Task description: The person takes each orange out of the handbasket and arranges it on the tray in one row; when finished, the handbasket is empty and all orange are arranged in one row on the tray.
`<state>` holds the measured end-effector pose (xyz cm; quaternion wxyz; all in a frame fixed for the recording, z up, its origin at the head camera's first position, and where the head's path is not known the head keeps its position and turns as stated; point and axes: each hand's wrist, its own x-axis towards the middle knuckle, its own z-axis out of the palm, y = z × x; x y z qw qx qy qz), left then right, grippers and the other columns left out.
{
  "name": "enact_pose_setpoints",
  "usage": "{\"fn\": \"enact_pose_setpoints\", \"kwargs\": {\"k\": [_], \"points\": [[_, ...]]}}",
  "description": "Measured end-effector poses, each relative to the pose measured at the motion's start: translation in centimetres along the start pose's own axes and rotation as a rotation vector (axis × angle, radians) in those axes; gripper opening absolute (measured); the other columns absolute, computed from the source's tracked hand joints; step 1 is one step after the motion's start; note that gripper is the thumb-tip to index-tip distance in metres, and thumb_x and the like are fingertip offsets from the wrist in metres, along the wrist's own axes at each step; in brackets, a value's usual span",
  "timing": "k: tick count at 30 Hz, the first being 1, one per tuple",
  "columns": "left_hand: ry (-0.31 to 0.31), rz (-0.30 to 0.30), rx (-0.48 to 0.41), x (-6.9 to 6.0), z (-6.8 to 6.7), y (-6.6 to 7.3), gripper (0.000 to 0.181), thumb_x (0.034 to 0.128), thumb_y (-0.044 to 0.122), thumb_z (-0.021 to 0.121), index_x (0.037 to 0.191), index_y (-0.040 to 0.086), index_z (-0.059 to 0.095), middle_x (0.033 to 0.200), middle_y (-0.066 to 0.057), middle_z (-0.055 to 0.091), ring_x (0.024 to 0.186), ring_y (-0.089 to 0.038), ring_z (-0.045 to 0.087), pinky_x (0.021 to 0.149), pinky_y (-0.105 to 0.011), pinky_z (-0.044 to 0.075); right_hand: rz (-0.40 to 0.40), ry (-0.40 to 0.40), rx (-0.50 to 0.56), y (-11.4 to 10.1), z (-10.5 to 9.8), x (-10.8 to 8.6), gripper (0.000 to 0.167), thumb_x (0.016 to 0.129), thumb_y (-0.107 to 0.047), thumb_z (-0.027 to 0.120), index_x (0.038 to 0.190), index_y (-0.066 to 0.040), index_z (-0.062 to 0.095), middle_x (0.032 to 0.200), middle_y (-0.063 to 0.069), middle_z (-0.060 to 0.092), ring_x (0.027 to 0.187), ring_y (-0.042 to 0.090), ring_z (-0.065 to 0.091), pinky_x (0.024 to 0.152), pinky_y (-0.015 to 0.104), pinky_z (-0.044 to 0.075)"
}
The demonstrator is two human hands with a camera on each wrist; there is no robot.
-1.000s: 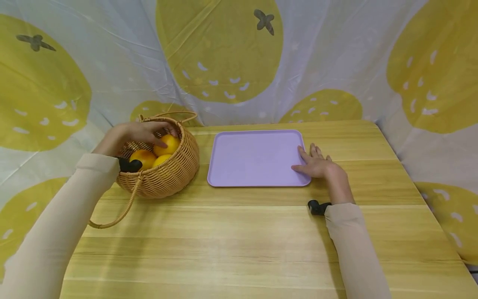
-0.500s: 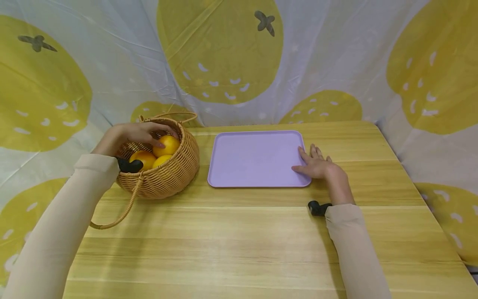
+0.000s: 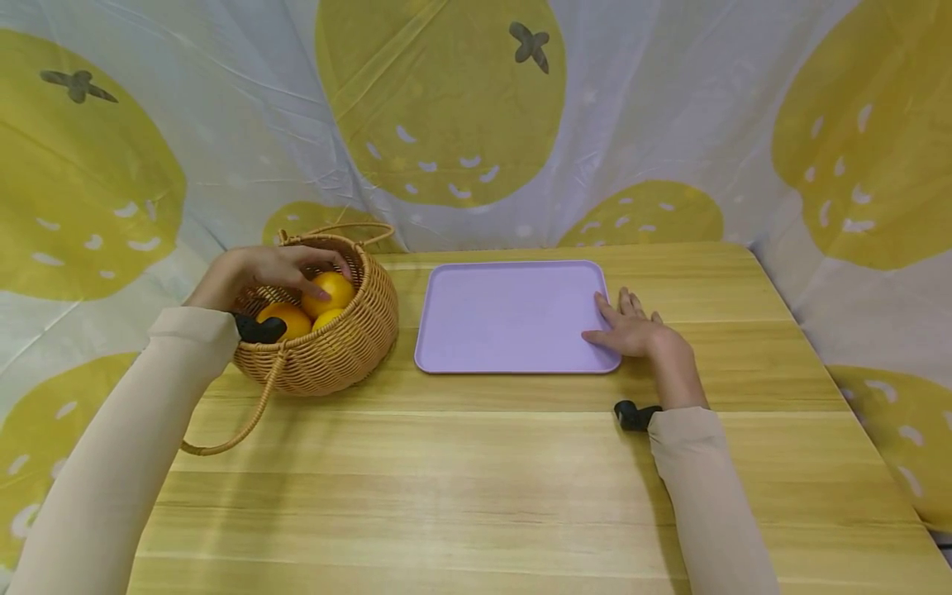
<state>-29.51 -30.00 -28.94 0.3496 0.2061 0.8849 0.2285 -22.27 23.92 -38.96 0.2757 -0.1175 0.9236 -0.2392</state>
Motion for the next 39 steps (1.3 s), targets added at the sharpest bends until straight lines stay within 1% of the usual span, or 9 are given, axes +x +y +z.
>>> {"fn": "enact_pose_setpoints", "kwargs": {"k": [4,8,11,17,24,27,31,36,39], "points": [[-0.02,0.003,0.035,-0.1,-0.1,0.0,0.045,0.1017,0.013,0.065,0.144,0.005,0.053,0.146,-0.021,0.05,0.127,-0.032,0.049,0.102,-0.039,0.043,0.003,-0.002,0.004,0.0,0.0,0.0,0.088,0.108,-0.048,0.046,0.164,-0.001,-0.004,0.162,0.038,-0.026,0.152,0.054,-0.023,0.117,0.075,-0.013],[-0.011,-0.023,0.02,-0.1,-0.1,0.0,0.046,0.1013,0.013,0.065,0.145,0.004,0.053,0.148,-0.021,0.048,0.128,-0.032,0.049,0.104,-0.04,0.042,0.004,-0.004,0.005,0.0,0.0,-0.1,0.089,0.108,-0.048,0.046,0.164,-0.001,-0.004,0.162,0.037,-0.026,0.152,0.054,-0.022,0.117,0.074,-0.013],[0.004,-0.033,-0.003,-0.2,0.0,-0.1,0.047,0.0996,0.013,0.068,0.143,0.004,0.053,0.147,-0.021,0.047,0.126,-0.032,0.049,0.101,-0.038,0.043,0.005,-0.004,0.001,0.0,0.0,0.0,0.089,0.108,-0.049,0.045,0.164,-0.002,-0.004,0.162,0.037,-0.026,0.152,0.054,-0.023,0.117,0.074,-0.013],[0.023,-0.026,0.0,-0.5,0.1,-0.2,0.045,0.098,0.014,0.071,0.138,0.004,0.053,0.144,-0.02,0.047,0.119,-0.03,0.051,0.093,-0.033,0.046,0.001,-0.002,-0.004,0.1,0.0,0.0,0.088,0.108,-0.049,0.045,0.164,-0.002,-0.004,0.162,0.037,-0.026,0.152,0.053,-0.023,0.117,0.075,-0.012],[-0.019,-0.032,0.046,-0.6,-0.1,-0.1,0.054,0.1011,0.019,0.067,0.15,0.005,0.048,0.156,-0.024,0.039,0.129,-0.034,0.05,0.099,-0.04,0.047,-0.001,-0.004,-0.009,0.2,0.0,0.1,0.088,0.108,-0.049,0.045,0.164,-0.002,-0.004,0.162,0.038,-0.025,0.152,0.054,-0.022,0.117,0.075,-0.012],[-0.021,-0.037,0.06,-0.5,-0.3,0.1,0.053,0.1007,0.018,0.067,0.149,0.005,0.051,0.154,-0.023,0.043,0.127,-0.033,0.051,0.097,-0.037,0.047,-0.001,-0.006,-0.005,0.2,0.0,0.0,0.088,0.108,-0.049,0.045,0.164,-0.002,-0.004,0.162,0.038,-0.025,0.152,0.054,-0.022,0.117,0.075,-0.012],[-0.023,-0.021,0.062,-0.4,-0.6,0.5,0.049,0.0988,0.015,0.07,0.144,0.005,0.054,0.145,-0.021,0.052,0.122,-0.03,0.052,0.096,-0.033,0.046,-0.001,-0.008,-0.002,0.2,0.0,0.0,0.088,0.108,-0.049,0.045,0.164,-0.002,-0.004,0.162,0.038,-0.026,0.152,0.054,-0.022,0.117,0.075,-0.012],[-0.014,0.003,0.078,-0.6,-1.2,1.0,0.049,0.0972,0.014,0.072,0.142,0.004,0.055,0.145,-0.019,0.052,0.128,-0.031,0.049,0.102,-0.037,0.042,-0.002,-0.006,0.002,0.1,0.0,0.0,0.088,0.108,-0.048,0.045,0.164,-0.002,-0.004,0.162,0.037,-0.026,0.152,0.053,-0.023,0.117,0.075,-0.012],[-0.01,-0.011,0.083,-0.8,-1.5,1.5,0.049,0.0965,0.015,0.072,0.142,0.006,0.055,0.145,-0.018,0.05,0.13,-0.032,0.047,0.103,-0.04,0.04,-0.002,-0.005,0.005,0.1,-0.1,0.0,0.088,0.108,-0.049,0.045,0.164,-0.002,-0.005,0.162,0.037,-0.027,0.152,0.053,-0.024,0.117,0.075,-0.013]]}}
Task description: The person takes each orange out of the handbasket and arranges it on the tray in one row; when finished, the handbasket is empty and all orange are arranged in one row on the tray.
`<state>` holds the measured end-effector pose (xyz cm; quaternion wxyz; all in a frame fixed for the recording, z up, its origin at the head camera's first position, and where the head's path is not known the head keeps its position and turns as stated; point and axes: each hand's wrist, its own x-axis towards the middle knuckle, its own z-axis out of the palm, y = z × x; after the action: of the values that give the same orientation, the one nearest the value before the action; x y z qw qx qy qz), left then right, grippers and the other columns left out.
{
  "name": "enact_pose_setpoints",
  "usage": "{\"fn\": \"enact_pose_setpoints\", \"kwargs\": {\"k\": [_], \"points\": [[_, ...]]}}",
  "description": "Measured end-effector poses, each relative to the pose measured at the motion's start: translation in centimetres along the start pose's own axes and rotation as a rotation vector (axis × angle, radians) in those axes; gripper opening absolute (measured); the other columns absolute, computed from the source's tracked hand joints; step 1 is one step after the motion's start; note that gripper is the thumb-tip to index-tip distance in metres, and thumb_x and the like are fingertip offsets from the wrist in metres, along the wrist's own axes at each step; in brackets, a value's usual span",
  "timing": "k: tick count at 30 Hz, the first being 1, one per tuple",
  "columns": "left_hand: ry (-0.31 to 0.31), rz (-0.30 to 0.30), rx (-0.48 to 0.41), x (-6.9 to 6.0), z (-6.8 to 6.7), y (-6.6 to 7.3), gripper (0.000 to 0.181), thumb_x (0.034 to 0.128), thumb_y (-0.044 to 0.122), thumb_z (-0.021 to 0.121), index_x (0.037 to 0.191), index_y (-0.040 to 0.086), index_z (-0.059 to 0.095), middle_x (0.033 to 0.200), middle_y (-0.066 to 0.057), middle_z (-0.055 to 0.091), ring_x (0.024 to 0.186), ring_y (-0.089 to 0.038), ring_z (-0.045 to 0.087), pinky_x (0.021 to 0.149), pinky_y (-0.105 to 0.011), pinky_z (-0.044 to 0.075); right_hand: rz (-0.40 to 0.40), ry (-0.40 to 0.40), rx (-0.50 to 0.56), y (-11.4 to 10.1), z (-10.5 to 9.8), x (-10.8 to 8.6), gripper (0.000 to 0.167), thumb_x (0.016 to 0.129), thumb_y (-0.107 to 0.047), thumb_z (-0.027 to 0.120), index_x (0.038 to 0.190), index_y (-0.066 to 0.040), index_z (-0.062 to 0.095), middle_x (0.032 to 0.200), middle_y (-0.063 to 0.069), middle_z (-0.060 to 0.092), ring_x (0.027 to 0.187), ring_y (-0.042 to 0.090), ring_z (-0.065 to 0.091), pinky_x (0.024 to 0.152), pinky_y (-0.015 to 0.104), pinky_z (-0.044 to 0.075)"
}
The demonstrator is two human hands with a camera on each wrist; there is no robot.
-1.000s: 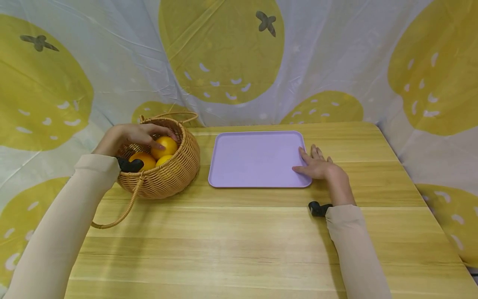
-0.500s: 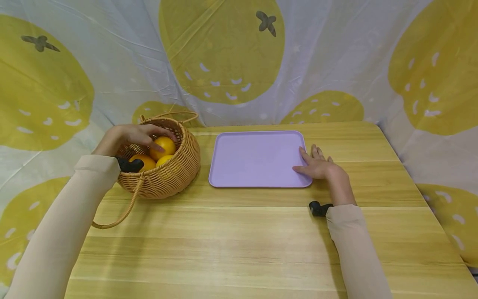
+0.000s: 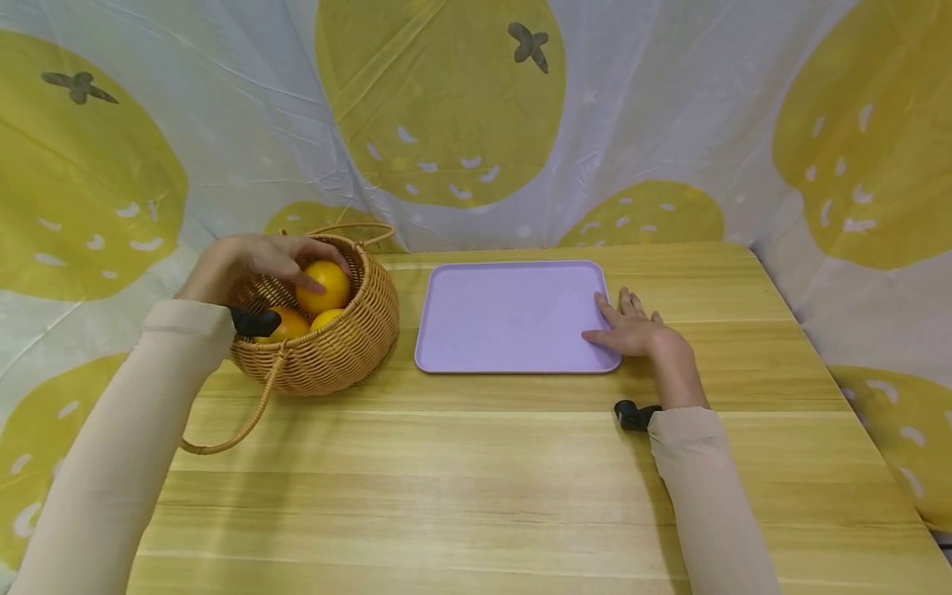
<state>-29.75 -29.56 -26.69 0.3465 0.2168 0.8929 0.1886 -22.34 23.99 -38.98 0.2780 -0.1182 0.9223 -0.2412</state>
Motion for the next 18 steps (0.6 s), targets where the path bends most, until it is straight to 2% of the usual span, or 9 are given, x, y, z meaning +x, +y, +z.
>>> {"fn": "enact_pose_setpoints", "kwargs": {"k": [4,7,9,13,18], "points": [[0.009,-0.024,-0.009,-0.4,-0.2,0.7,0.049,0.0961,0.015,0.072,0.141,0.008,0.055,0.146,-0.017,0.05,0.132,-0.033,0.045,0.109,-0.046,0.037,0.001,0.0,0.001,0.0,0.1,0.1,0.088,0.108,-0.049,0.044,0.164,-0.003,-0.005,0.162,0.037,-0.028,0.151,0.053,-0.025,0.117,0.075,-0.013],[0.023,-0.013,0.006,-0.8,-0.3,1.1,0.049,0.0959,0.015,0.072,0.141,0.009,0.056,0.147,-0.017,0.049,0.133,-0.033,0.044,0.111,-0.05,0.035,0.002,0.001,-0.002,0.0,0.1,0.1,0.088,0.108,-0.049,0.044,0.164,-0.003,-0.005,0.161,0.037,-0.028,0.151,0.054,-0.025,0.117,0.075,-0.012],[0.032,-0.007,0.008,-1.2,-0.4,1.2,0.049,0.0962,0.015,0.072,0.142,0.008,0.056,0.147,-0.017,0.05,0.132,-0.032,0.045,0.11,-0.048,0.037,0.002,0.002,-0.005,0.0,0.1,0.1,0.088,0.108,-0.05,0.044,0.164,-0.003,-0.005,0.161,0.037,-0.027,0.151,0.054,-0.025,0.117,0.075,-0.012],[0.045,0.003,-0.001,-1.9,-0.5,1.4,0.048,0.0978,0.017,0.071,0.143,0.008,0.055,0.145,-0.016,0.052,0.125,-0.028,0.05,0.1,-0.036,0.044,0.001,0.004,-0.003,0.1,0.1,0.0,0.088,0.108,-0.05,0.045,0.164,-0.003,-0.005,0.162,0.037,-0.027,0.151,0.054,-0.025,0.117,0.076,-0.012],[0.067,0.014,-0.02,-3.1,-0.8,1.6,0.047,0.0984,0.018,0.07,0.142,0.008,0.056,0.144,-0.015,0.052,0.12,-0.027,0.052,0.095,-0.034,0.047,-0.001,0.002,-0.003,0.1,0.1,0.0,0.088,0.108,-0.05,0.045,0.164,-0.003,-0.005,0.162,0.037,-0.027,0.152,0.053,-0.025,0.117,0.076,-0.012]]}}
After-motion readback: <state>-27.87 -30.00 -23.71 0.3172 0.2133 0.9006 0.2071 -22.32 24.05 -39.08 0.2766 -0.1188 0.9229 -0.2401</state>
